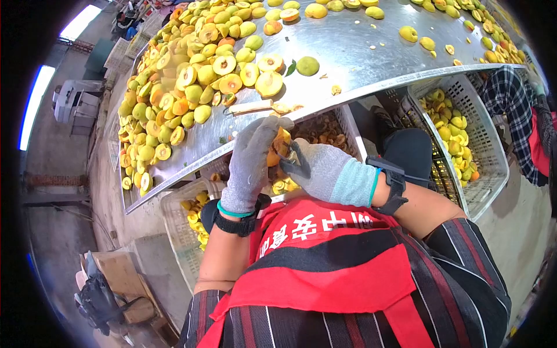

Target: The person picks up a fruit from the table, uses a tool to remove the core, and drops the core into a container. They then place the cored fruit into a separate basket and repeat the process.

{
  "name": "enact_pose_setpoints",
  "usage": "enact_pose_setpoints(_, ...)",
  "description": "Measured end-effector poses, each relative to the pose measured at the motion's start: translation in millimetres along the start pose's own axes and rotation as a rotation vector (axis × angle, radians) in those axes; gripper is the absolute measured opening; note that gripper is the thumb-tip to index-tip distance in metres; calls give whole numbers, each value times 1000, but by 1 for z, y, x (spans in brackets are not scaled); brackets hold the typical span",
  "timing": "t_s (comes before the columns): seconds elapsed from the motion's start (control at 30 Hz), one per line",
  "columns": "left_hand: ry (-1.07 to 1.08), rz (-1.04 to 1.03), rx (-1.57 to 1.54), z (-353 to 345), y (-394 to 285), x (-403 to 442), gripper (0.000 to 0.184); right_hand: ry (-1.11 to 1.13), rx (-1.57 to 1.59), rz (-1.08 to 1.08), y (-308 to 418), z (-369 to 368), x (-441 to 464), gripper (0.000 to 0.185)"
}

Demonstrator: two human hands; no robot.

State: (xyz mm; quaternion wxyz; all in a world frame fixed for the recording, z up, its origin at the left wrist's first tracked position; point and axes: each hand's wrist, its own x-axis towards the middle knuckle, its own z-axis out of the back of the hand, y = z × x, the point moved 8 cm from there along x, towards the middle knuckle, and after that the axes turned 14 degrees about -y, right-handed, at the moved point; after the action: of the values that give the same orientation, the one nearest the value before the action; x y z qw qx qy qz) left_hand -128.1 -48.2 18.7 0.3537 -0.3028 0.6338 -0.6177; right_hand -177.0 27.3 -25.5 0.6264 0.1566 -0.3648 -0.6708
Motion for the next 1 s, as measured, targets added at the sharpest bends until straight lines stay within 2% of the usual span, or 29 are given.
enact_pose_setpoints(0.03,-1,0,0,-1,1,-1,29,-34,73,41,2,-1,0,23)
enact_pose_setpoints(0.1,-27,-308,107,-4,-20,-4,28,-72,145,81,18,19,5,24)
enact_pose_setpoints(0.13,-27,-305,107,-3,-20,-2,28,130,448,-279,13,23,2,29)
enact_pose_setpoints(0.17,62,-321,204,-7,-21,1,29,335,744,-640,14,16,-10,35)
enact_pose_setpoints(0.2,150,-333,301,-11,-20,2,31,339,744,-641,11,11,-12,35)
enact_pose_setpoints(0.23,148,-330,302,-9,-17,5,31,189,431,-396,4,13,-5,36)
enact_pose_setpoints(0.27,184,-188,300,-8,-2,9,32,39,119,-151,0,10,-2,36)
enact_pose_setpoints(0.3,219,-50,296,-9,11,10,33,-181,70,122,13,13,6,35)
enact_pose_setpoints(0.33,220,-54,295,-11,10,11,33,-183,66,123,3,12,1,35)
enact_pose_setpoints(0.4,193,-28,161,-13,6,11,37,348,877,-644,11,12,-11,35)
enact_pose_setpoints(0.43,195,-24,156,-14,6,10,37,381,995,-669,11,11,-13,32)
enact_pose_setpoints(0.5,219,121,-53,-17,9,7,39,373,1255,-564,12,7,-10,29)
enact_pose_setpoints(0.53,219,120,-53,-20,10,6,39,364,1362,-516,14,8,-10,29)
enact_pose_setpoints(0.57,183,164,-170,-21,13,3,39,365,1364,-516,16,8,-11,29)
enact_pose_setpoints(0.6,147,207,-287,-21,16,3,39,447,1584,-672,20,5,-16,30)
enact_pose_setpoints(0.63,212,203,-338,-20,31,9,44,528,1802,-834,25,1,-22,31)
enact_pose_setpoints(0.8,128,134,-438,-28,24,3,48,645,2088,-793,31,-8,-24,34)
enact_pose_setpoints(0.87,-71,234,-607,-24,31,5,52,635,2277,-665,34,1,-21,34)
enact_pose_setpoints(0.9,-120,232,-587,-24,30,6,53,661,2353,-605,31,3,-21,38)
enact_pose_setpoints(0.93,-121,232,-589,-17,34,8,53,661,2352,-606,26,0,-22,38)
enact_pose_setpoints(1.0,38,209,-556,-6,37,12,48,518,2378,-568,12,1,-20,39)
